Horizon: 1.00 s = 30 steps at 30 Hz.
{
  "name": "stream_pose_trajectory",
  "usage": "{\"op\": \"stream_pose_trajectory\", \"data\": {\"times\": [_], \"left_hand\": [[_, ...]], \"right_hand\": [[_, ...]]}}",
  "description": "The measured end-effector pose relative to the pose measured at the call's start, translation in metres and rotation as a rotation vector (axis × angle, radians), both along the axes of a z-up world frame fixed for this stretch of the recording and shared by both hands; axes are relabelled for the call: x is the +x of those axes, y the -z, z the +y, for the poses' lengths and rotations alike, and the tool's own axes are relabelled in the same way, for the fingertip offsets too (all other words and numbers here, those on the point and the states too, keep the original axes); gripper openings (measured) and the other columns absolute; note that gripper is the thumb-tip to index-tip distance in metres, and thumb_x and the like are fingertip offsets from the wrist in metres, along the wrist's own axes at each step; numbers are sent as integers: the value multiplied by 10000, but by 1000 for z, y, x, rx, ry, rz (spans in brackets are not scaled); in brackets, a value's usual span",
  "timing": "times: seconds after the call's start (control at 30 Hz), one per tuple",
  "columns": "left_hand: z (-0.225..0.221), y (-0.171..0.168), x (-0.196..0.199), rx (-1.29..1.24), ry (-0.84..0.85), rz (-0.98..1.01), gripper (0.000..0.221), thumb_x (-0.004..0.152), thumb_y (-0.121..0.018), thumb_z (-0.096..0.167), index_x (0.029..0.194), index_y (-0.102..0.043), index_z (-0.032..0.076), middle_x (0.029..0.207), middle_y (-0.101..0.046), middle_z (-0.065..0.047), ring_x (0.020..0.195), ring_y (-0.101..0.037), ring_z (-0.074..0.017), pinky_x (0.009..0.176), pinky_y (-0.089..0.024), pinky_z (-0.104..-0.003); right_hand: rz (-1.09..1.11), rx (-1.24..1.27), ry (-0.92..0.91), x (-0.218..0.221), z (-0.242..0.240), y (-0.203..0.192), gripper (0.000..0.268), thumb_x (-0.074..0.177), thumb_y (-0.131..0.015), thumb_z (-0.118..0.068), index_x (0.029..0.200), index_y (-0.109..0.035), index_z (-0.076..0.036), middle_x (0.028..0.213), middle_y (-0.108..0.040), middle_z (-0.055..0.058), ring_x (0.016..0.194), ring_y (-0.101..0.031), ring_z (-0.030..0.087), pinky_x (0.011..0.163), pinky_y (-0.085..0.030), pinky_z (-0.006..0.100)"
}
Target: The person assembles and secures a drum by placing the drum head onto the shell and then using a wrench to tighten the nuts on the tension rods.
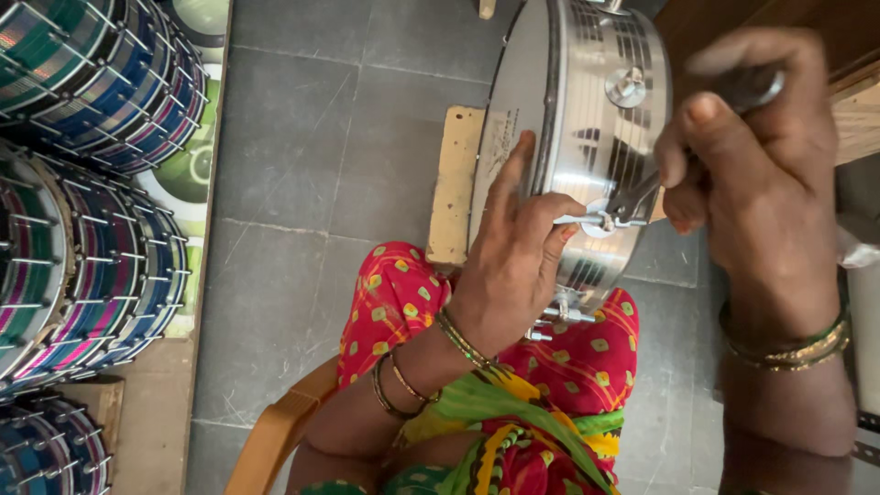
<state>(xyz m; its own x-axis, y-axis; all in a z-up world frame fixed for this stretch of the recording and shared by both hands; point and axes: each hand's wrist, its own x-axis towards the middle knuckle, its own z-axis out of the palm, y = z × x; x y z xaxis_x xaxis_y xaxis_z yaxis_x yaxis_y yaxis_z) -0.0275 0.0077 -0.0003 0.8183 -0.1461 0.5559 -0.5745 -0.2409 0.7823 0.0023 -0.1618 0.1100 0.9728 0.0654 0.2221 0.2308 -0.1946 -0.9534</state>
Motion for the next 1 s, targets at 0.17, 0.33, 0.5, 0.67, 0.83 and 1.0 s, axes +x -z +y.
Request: {"op": "stream_pose_trajectory", "data": {"times": [0.17, 0.33, 0.5, 0.67, 0.83, 1.0], "left_hand": [[-1, -1, -1, 28, -13, -5, 177, 1078, -601, 87, 1250, -565, 75, 1649, -300, -325, 1488, -404, -492, 1242, -458, -505], [2, 1, 10, 24, -60, -37, 170, 1102, -582, 96, 1267, -565, 56, 1629, -299, -318, 1485, -415, -482, 1237, -457, -493], [3, 1, -1, 59, -4, -15, 193, 1070, -594, 70, 1260, -558, 65, 1658, -297, -292, 1499, -451, -494, 1176, -506, -491], [0, 2, 0, 58, 19, -33, 219, 1047, -630, 41, 1243, -546, 88, 1665, -294, -268, 1453, -509, -487, 1101, -552, -475], [-1, 7, 0, 58, -15, -39, 219, 1050, -620, 27, 1247, -544, 81, 1653, -291, -271, 1414, -540, -474, 1101, -547, -486], [3, 10, 7, 55, 12, -43, 232, 1037, -610, 34, 1244, -516, 82, 1650, -281, -279, 1430, -509, -488, 1104, -563, -462]], "right_hand": [[-6, -129, 24, -1, -4, 3, 183, 1133, -497, -118, 1271, -399, -51, 732, -526, 72, 475, -393, 90, 427, -327, 235], [-978, -485, 50, -5, -8, 63, 180, 1122, -473, -23, 1232, -349, 47, 793, -535, 177, 521, -534, 180, 501, -515, 341], [-944, -395, -66, -28, -36, 89, 174, 1064, -502, -14, 1194, -386, -23, 689, -604, 115, 515, -623, 218, 447, -440, 321], [-909, -484, -25, -39, -42, 93, 238, 1063, -498, -13, 1195, -308, -69, 720, -628, 110, 531, -578, 186, 428, -399, 288], [-843, -357, -19, -44, -30, 101, 230, 1163, -480, -64, 1268, -280, -108, 910, -553, 150, 598, -584, 176, 488, -472, 273], [-757, -168, 44, -29, -32, 98, 202, 1121, -468, -112, 1257, -322, -78, 748, -513, 43, 524, -529, 130, 469, -453, 265]]}}
